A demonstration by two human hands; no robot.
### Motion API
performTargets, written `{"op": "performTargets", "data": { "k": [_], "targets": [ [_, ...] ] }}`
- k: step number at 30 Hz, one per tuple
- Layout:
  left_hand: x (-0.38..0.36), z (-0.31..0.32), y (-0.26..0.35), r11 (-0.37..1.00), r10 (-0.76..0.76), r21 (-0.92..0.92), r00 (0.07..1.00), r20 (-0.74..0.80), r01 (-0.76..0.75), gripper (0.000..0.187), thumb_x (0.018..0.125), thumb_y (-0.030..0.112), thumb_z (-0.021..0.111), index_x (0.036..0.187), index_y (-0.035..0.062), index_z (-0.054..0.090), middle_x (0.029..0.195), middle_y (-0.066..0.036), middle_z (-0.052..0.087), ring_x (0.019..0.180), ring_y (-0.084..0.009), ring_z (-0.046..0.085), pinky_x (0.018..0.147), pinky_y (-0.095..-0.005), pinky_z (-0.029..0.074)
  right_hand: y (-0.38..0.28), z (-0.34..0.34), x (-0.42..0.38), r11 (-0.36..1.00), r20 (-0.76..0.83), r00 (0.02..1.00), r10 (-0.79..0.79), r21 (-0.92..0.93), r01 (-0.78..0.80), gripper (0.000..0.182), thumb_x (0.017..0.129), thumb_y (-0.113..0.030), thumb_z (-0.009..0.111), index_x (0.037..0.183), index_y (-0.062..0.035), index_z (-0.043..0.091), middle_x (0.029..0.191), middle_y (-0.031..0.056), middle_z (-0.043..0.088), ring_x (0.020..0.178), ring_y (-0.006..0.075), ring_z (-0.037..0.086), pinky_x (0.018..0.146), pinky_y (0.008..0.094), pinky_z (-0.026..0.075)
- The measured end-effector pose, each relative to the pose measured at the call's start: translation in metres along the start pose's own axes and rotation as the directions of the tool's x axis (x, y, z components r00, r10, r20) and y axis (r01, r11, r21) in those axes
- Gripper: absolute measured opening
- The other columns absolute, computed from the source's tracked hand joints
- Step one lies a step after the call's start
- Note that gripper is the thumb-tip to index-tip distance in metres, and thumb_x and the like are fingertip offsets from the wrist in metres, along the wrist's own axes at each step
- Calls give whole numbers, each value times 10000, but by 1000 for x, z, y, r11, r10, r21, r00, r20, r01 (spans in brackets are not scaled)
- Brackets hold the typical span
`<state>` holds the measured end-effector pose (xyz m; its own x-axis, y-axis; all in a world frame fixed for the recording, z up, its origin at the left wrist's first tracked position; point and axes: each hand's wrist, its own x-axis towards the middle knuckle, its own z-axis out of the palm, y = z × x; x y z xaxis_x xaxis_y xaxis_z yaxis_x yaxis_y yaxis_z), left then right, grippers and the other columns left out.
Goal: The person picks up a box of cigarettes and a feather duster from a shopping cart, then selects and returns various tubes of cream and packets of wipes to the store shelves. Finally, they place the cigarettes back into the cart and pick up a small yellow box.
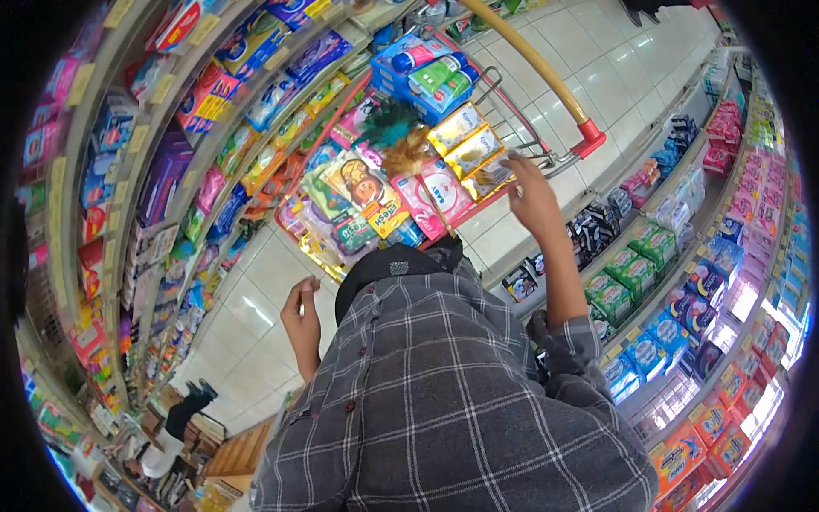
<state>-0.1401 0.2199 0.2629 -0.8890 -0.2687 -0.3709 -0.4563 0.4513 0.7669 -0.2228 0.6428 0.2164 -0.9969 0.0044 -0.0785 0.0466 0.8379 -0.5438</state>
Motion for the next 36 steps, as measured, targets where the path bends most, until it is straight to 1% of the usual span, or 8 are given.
{"op": "performTargets", "data": {
  "k": [4,9,11,14,18,22,29,36],
  "targets": [
    [37,-8,22,952,256,151,963,84,-266,258,961,193,536,1055,-18,651,993,-171,675,947,-277,651,841,-339,477,43,54,18,881,99,980,-172,-430,198,522,700,-8,649,1211,-68,559,1304,155,521,1256,326,447,1064,509,338],
    [57,-30,66,899,422,93,904,71,-427,241,958,178,535,1063,-9,646,998,-153,669,942,-280,646,843,-343,477,-6,18,36,971,145,989,-22,-234,56,399,785,-145,700,1144,-15,585,1035,133,668,1006,288,628,949,432,443],
    [55,-28,72,910,414,-4,909,54,-415,248,958,178,540,1090,-7,639,1034,-127,670,982,-260,638,867,-342,474,-42,12,36,956,206,964,167,204,-209,396,837,-193,686,1157,13,576,1024,131,673,982,228,632,889,367,466],
    [56,1,58,844,328,-491,931,157,-215,444,971,373,494,1221,14,574,1145,-121,640,1107,-258,584,951,-369,444,-111,5,21,711,419,907,45,624,-324,476,923,-299,629,1220,62,538,1104,145,646,1024,149,596,874,288,459],
    [28,28,65,219,148,-853,848,509,473,846,877,713,346,1362,23,420,1142,-140,631,1103,-299,587,889,-497,503,-178,15,8,381,342,917,-205,891,-247,514,951,-372,568,1271,29,531,1176,139,614,1050,170,583,905,304,452],
    [25,13,18,16,138,-842,833,536,539,875,853,757,354,1339,34,442,880,-73,599,739,-213,588,610,-340,485,-133,78,32,782,200,968,153,574,-243,493,896,-364,643,1178,34,573,1038,168,662,981,231,626,818,328,486],
    [21,-47,-20,96,200,-915,893,404,392,852,849,749,321,1370,80,404,1037,-82,598,956,-260,625,948,-498,486,-39,179,29,992,10,994,-105,-64,105,393,845,-262,678,1087,21,550,876,176,591,776,335,597,674,407,488],
    [40,-69,-63,185,-25,-921,939,343,342,650,936,618,364,1329,106,440,1153,-76,602,964,-248,639,873,-419,518,-176,112,15,966,-44,999,7,258,4,278,943,-193,550,1107,31,575,706,133,596,621,215,557,602,353,452]
  ]
}}
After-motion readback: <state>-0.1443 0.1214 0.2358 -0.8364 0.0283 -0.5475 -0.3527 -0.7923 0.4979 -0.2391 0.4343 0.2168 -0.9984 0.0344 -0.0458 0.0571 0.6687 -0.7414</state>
